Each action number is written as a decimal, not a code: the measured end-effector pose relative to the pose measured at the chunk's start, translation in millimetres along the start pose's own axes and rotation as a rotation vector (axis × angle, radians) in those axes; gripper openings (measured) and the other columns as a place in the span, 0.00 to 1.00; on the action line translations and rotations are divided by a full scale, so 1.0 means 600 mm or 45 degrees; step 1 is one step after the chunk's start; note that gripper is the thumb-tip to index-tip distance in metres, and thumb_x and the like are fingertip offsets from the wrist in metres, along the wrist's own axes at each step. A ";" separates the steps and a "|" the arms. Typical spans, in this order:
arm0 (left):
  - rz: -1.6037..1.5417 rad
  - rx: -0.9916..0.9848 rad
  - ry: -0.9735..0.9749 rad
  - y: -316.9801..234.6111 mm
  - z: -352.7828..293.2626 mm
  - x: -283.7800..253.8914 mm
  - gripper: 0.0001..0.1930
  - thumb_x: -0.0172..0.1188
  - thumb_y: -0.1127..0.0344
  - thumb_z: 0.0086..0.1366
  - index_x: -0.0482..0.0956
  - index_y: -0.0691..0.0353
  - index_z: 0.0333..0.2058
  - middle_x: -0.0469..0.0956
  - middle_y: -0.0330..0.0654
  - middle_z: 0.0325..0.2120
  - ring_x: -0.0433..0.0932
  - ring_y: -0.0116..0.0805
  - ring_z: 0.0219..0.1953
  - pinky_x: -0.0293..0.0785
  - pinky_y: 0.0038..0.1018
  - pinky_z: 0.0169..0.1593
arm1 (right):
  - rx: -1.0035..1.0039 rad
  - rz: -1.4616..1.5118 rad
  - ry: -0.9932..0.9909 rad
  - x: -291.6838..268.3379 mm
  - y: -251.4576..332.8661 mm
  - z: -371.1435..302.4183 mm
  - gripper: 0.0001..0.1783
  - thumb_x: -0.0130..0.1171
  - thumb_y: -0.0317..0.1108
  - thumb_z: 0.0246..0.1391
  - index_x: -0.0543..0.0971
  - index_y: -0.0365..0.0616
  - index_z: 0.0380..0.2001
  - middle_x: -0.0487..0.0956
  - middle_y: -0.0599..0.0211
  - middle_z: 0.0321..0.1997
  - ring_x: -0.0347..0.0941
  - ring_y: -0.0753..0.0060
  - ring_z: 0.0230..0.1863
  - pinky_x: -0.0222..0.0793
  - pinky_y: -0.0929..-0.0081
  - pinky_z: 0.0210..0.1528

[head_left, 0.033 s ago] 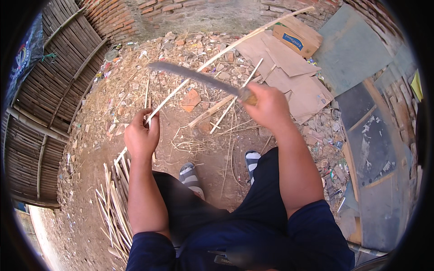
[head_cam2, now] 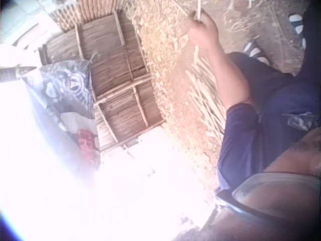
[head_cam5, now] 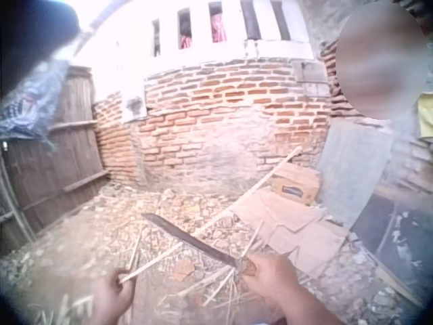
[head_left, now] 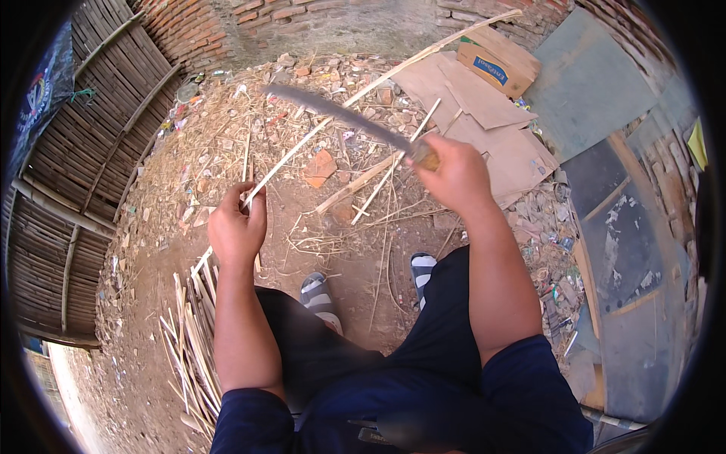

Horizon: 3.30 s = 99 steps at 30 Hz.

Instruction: The person uses a large blade to shave and thin strips of bamboo, holding the strip in one hand and drawing the blade across it repeatedly.

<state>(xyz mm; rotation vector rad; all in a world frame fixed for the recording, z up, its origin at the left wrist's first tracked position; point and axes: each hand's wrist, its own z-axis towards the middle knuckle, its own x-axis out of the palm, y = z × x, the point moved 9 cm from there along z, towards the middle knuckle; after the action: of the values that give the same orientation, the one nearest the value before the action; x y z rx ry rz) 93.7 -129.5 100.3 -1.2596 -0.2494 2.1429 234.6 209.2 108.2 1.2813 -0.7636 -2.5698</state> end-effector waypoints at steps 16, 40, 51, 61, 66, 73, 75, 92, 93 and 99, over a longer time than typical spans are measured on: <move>-0.024 0.057 -0.031 0.001 0.000 -0.002 0.12 0.67 0.59 0.59 0.87 0.55 0.41 0.75 0.41 0.13 0.75 0.37 0.16 0.69 0.34 0.24 | 0.057 -0.003 0.084 0.003 -0.021 0.007 0.18 0.71 0.43 0.51 0.82 0.48 0.43 0.84 0.56 0.32 0.81 0.44 0.37 0.75 0.52 0.38; -0.097 0.123 0.054 -0.006 -0.001 0.008 0.13 0.70 0.60 0.61 0.86 0.59 0.42 0.67 0.36 0.11 0.65 0.26 0.15 0.61 0.29 0.23 | 0.077 0.063 0.120 0.000 -0.034 -0.005 0.15 0.71 0.43 0.52 0.82 0.49 0.39 0.83 0.54 0.31 0.81 0.44 0.37 0.74 0.53 0.37; -0.056 0.004 0.075 0.021 0.006 -0.004 0.14 0.71 0.56 0.61 0.87 0.56 0.41 0.75 0.40 0.13 0.73 0.30 0.16 0.68 0.29 0.25 | 0.175 0.097 0.086 -0.019 -0.043 0.006 0.19 0.72 0.45 0.52 0.83 0.47 0.42 0.83 0.52 0.32 0.81 0.47 0.36 0.76 0.56 0.38; -0.182 0.096 0.068 0.012 0.006 0.001 0.12 0.70 0.59 0.62 0.86 0.59 0.39 0.69 0.36 0.11 0.66 0.24 0.15 0.61 0.26 0.22 | -0.144 -0.013 0.139 0.009 0.025 -0.018 0.15 0.71 0.43 0.50 0.82 0.51 0.40 0.83 0.57 0.30 0.81 0.46 0.35 0.74 0.54 0.35; -0.177 0.009 0.100 0.041 0.016 -0.009 0.11 0.70 0.59 0.63 0.86 0.60 0.39 0.66 0.34 0.10 0.61 0.21 0.15 0.56 0.25 0.21 | 0.113 0.081 -0.055 -0.041 -0.046 0.008 0.17 0.72 0.44 0.52 0.83 0.47 0.41 0.83 0.54 0.29 0.81 0.47 0.34 0.74 0.57 0.35; -0.250 0.068 0.086 0.038 0.015 0.001 0.11 0.70 0.59 0.63 0.86 0.60 0.38 0.68 0.34 0.10 0.62 0.21 0.15 0.56 0.25 0.21 | 0.094 0.077 -0.078 -0.037 -0.025 -0.002 0.15 0.72 0.42 0.53 0.82 0.46 0.40 0.83 0.54 0.30 0.81 0.47 0.34 0.74 0.58 0.35; -0.249 0.082 0.090 0.033 0.013 0.003 0.11 0.70 0.59 0.63 0.86 0.60 0.38 0.68 0.34 0.10 0.62 0.21 0.15 0.56 0.25 0.22 | -0.105 -0.018 -0.024 -0.020 0.009 -0.010 0.15 0.72 0.42 0.53 0.82 0.46 0.39 0.83 0.54 0.31 0.81 0.47 0.34 0.74 0.58 0.35; -0.165 0.065 0.128 0.033 0.013 -0.002 0.12 0.69 0.56 0.65 0.87 0.59 0.36 0.71 0.37 0.10 0.65 0.24 0.13 0.59 0.27 0.21 | -0.138 -0.063 -0.081 -0.031 -0.009 -0.006 0.16 0.72 0.40 0.49 0.82 0.48 0.40 0.83 0.54 0.32 0.81 0.46 0.36 0.74 0.56 0.37; -0.149 0.061 0.128 0.038 0.013 -0.001 0.12 0.69 0.56 0.64 0.87 0.59 0.36 0.70 0.37 0.10 0.65 0.24 0.13 0.58 0.27 0.21 | -0.170 -0.078 -0.075 -0.031 -0.005 -0.006 0.15 0.71 0.38 0.47 0.82 0.49 0.39 0.84 0.55 0.33 0.81 0.46 0.38 0.74 0.55 0.37; -0.076 0.045 0.108 0.052 0.019 -0.017 0.13 0.69 0.55 0.64 0.87 0.59 0.36 0.68 0.36 0.09 0.63 0.24 0.13 0.58 0.28 0.21 | 0.428 0.189 -0.308 -0.082 -0.123 0.010 0.15 0.72 0.43 0.53 0.83 0.47 0.40 0.84 0.56 0.31 0.82 0.50 0.34 0.74 0.60 0.35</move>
<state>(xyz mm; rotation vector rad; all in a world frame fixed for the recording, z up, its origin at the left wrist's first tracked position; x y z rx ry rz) 74.2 -158.7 99.4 -1.3029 -0.2099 2.0296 265.6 292.7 107.7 0.9509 -1.3303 -2.5783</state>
